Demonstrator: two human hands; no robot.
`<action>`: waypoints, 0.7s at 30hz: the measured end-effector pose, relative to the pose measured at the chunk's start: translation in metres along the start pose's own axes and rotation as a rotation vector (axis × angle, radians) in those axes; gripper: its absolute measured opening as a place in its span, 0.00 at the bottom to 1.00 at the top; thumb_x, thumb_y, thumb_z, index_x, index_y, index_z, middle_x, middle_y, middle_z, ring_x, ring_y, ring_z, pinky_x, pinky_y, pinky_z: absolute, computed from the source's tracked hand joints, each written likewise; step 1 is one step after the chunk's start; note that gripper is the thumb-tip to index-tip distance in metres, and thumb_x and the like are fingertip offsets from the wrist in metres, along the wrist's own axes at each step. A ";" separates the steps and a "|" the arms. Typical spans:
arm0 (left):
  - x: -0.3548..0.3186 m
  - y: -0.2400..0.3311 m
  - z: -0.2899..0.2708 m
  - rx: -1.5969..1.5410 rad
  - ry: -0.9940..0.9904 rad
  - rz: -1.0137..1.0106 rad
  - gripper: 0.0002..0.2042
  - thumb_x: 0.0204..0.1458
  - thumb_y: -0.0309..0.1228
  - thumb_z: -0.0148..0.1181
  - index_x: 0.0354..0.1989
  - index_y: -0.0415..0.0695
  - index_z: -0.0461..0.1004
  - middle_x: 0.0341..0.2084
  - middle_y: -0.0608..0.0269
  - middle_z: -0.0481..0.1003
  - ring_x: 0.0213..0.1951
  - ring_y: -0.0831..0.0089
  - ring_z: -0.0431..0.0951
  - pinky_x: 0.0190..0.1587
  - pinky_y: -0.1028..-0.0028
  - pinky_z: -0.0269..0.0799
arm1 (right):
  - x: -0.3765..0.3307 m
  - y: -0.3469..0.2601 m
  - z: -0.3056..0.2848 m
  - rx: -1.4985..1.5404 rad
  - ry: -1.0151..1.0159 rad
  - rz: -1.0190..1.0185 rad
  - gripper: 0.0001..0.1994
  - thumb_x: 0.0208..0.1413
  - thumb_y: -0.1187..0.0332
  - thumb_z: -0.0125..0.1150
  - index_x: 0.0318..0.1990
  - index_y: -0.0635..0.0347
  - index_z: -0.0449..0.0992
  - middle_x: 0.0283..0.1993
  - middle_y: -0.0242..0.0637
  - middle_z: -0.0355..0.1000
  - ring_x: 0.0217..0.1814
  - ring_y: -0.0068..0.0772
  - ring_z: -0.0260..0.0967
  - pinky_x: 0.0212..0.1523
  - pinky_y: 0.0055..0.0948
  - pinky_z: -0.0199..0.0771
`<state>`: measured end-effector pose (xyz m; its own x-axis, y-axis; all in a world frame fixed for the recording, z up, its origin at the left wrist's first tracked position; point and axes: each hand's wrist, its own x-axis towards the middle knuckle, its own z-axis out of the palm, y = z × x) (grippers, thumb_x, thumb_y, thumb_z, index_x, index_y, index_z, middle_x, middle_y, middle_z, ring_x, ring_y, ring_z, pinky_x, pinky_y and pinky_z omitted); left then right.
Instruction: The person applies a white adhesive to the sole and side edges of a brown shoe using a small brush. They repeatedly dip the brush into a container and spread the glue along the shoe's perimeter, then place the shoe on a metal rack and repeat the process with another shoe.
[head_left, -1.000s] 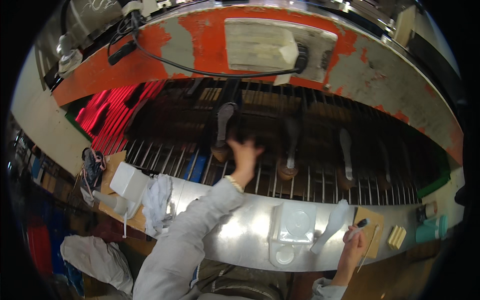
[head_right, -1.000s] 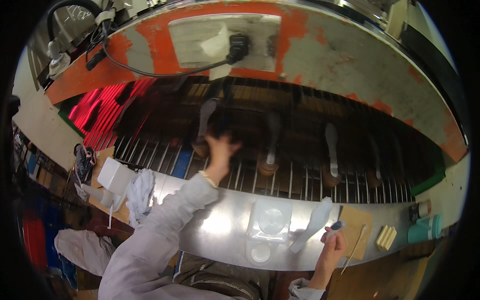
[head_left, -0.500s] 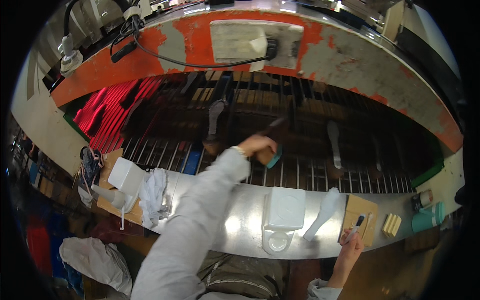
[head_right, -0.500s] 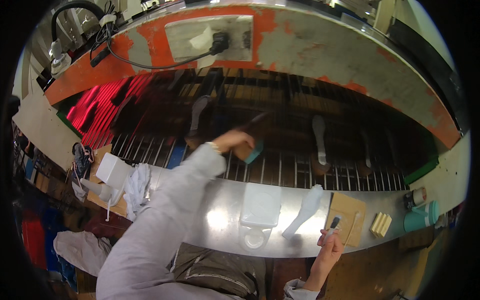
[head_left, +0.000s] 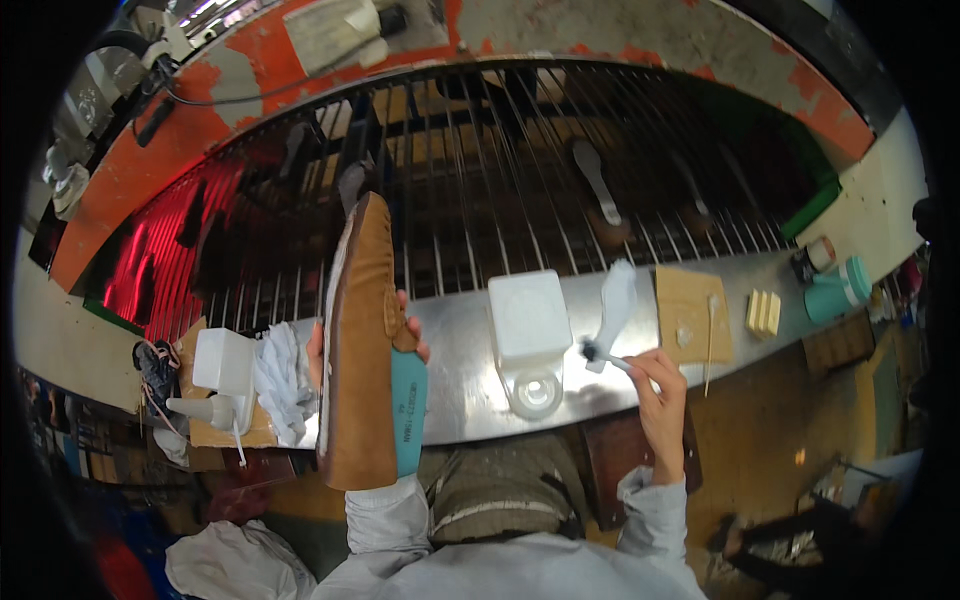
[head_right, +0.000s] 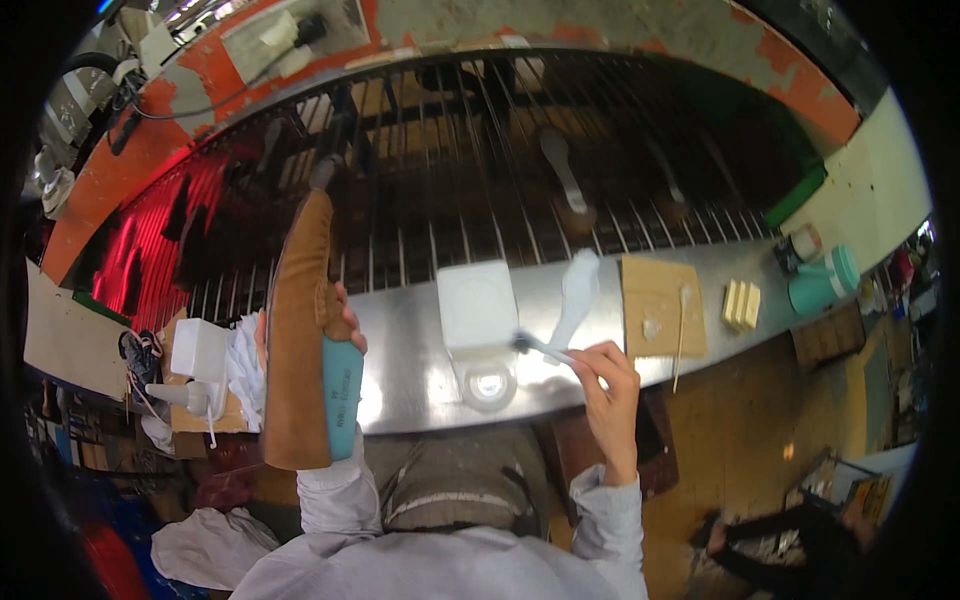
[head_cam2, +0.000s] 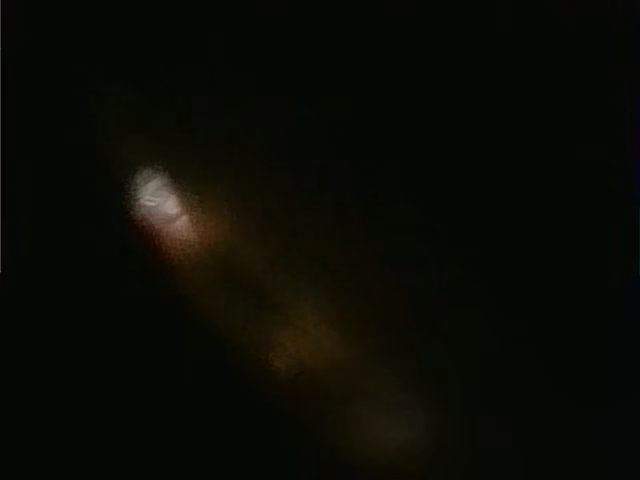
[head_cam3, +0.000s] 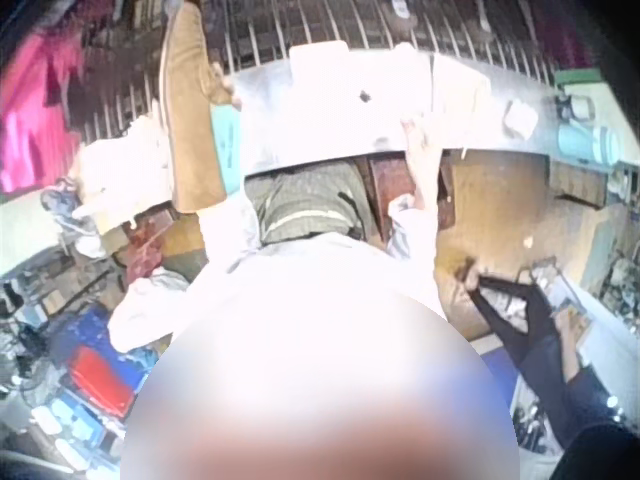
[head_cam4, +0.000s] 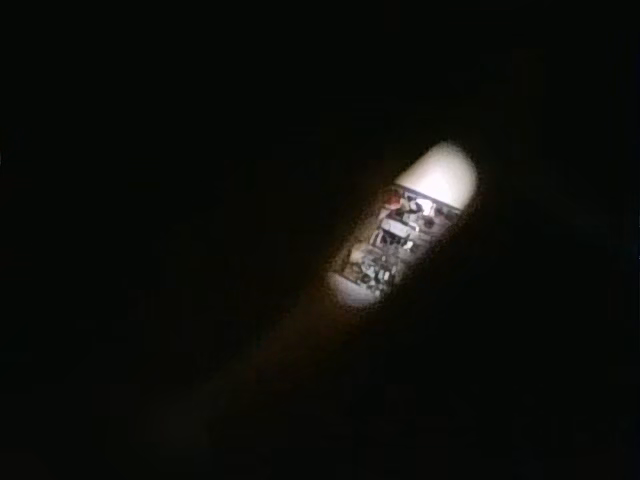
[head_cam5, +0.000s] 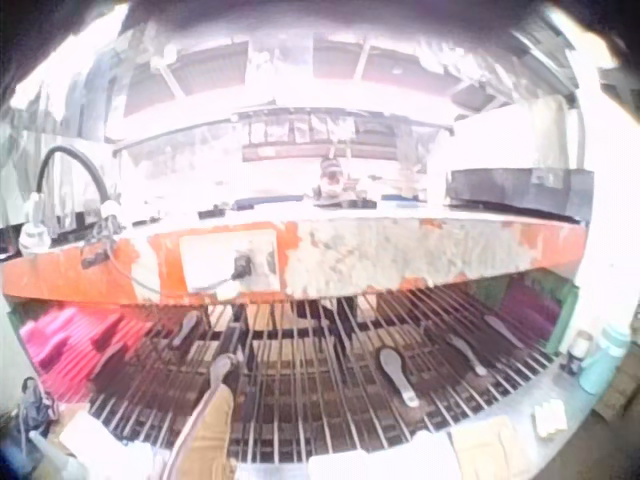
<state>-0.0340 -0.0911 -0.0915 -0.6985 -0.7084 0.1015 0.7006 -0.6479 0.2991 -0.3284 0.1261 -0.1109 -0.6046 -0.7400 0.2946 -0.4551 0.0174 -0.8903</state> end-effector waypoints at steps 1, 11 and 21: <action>-0.008 0.003 0.003 0.094 -0.046 -0.023 0.42 0.59 0.64 0.45 0.72 0.42 0.56 0.62 0.46 0.66 0.60 0.47 0.69 0.61 0.44 0.68 | -0.004 -0.005 0.000 -0.202 -0.029 -0.102 0.06 0.53 0.68 0.69 0.37 0.57 0.85 0.32 0.32 0.69 0.34 0.26 0.61 0.39 0.26 0.57; -0.034 0.020 0.068 0.026 0.022 0.176 0.36 0.63 0.48 0.50 0.76 0.46 0.46 0.70 0.47 0.60 0.49 0.56 0.79 0.41 0.61 0.79 | -0.013 0.001 0.023 -0.688 -0.085 -0.354 0.11 0.39 0.64 0.79 0.33 0.50 0.86 0.38 0.28 0.70 0.36 0.30 0.64 0.42 0.33 0.56; -0.074 0.035 0.008 0.197 -0.354 -0.056 0.41 0.61 0.57 0.48 0.75 0.41 0.49 0.69 0.50 0.60 0.28 0.63 0.75 0.27 0.71 0.70 | -0.015 0.002 0.029 -0.735 -0.140 -0.420 0.12 0.40 0.61 0.79 0.33 0.49 0.85 0.40 0.28 0.68 0.35 0.29 0.63 0.44 0.34 0.55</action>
<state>0.0414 -0.0595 -0.0812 -0.7657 -0.5112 0.3904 0.6430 -0.5922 0.4856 -0.3017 0.1182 -0.1273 -0.2272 -0.8580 0.4606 -0.9605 0.1192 -0.2516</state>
